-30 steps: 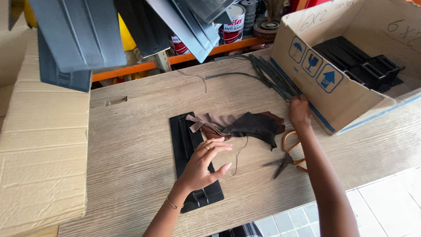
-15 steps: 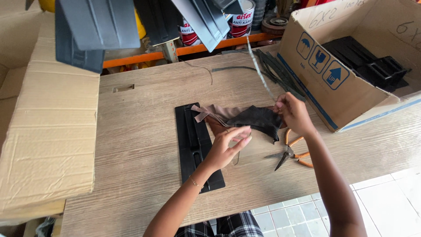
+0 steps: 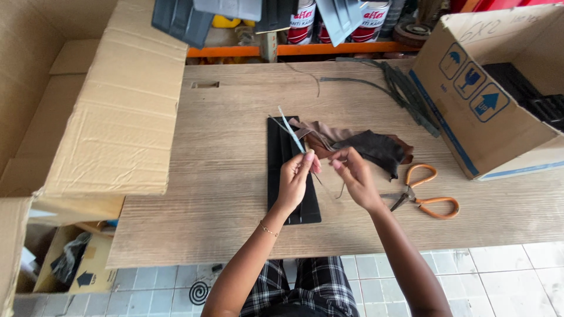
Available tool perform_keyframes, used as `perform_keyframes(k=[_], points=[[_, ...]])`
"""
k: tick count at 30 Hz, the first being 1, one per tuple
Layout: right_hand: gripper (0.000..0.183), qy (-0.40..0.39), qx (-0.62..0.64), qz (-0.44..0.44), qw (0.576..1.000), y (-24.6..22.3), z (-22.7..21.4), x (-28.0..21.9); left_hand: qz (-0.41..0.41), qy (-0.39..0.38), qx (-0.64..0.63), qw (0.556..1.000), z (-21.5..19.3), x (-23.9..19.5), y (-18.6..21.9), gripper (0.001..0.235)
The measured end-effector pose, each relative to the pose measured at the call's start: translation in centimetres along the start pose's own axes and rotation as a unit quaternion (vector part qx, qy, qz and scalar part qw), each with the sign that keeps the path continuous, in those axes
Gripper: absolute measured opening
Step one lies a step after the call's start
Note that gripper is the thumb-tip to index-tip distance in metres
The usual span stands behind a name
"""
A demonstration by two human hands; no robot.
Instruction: Assembling black plastic brackets with fabric pieces and thin wire at a workstation.
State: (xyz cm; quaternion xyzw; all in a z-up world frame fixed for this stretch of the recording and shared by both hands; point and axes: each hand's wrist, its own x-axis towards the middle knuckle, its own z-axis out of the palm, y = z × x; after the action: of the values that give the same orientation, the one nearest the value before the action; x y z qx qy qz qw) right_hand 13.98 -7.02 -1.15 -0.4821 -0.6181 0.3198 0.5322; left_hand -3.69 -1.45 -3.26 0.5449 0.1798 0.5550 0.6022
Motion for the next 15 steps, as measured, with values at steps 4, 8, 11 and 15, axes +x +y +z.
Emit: perform_keyframes(k=[4, 8, 11, 15], points=[[0.029, -0.030, 0.035, -0.063, 0.997, -2.1, 2.3, 1.2, -0.009, -0.012, 0.065, 0.998, -0.1, -2.3, 0.4, 0.039], [0.028, -0.046, 0.144, 0.068, 0.986, -3.2, 4.1, 2.3, -0.004, -0.047, 0.130, 0.990, -0.1, -3.4, 0.7, 0.039], [0.024, -0.014, 0.168, 0.056, 0.984, -3.2, 4.7, 3.6, 0.000, -0.059, 0.144, 0.988, -0.3, -3.5, 1.1, 0.040], [0.019, 0.000, 0.241, 0.023, 0.970, -3.0, 5.1, 4.4, -0.009, -0.067, 0.146, 0.987, -0.8, -3.5, 1.2, 0.041]])
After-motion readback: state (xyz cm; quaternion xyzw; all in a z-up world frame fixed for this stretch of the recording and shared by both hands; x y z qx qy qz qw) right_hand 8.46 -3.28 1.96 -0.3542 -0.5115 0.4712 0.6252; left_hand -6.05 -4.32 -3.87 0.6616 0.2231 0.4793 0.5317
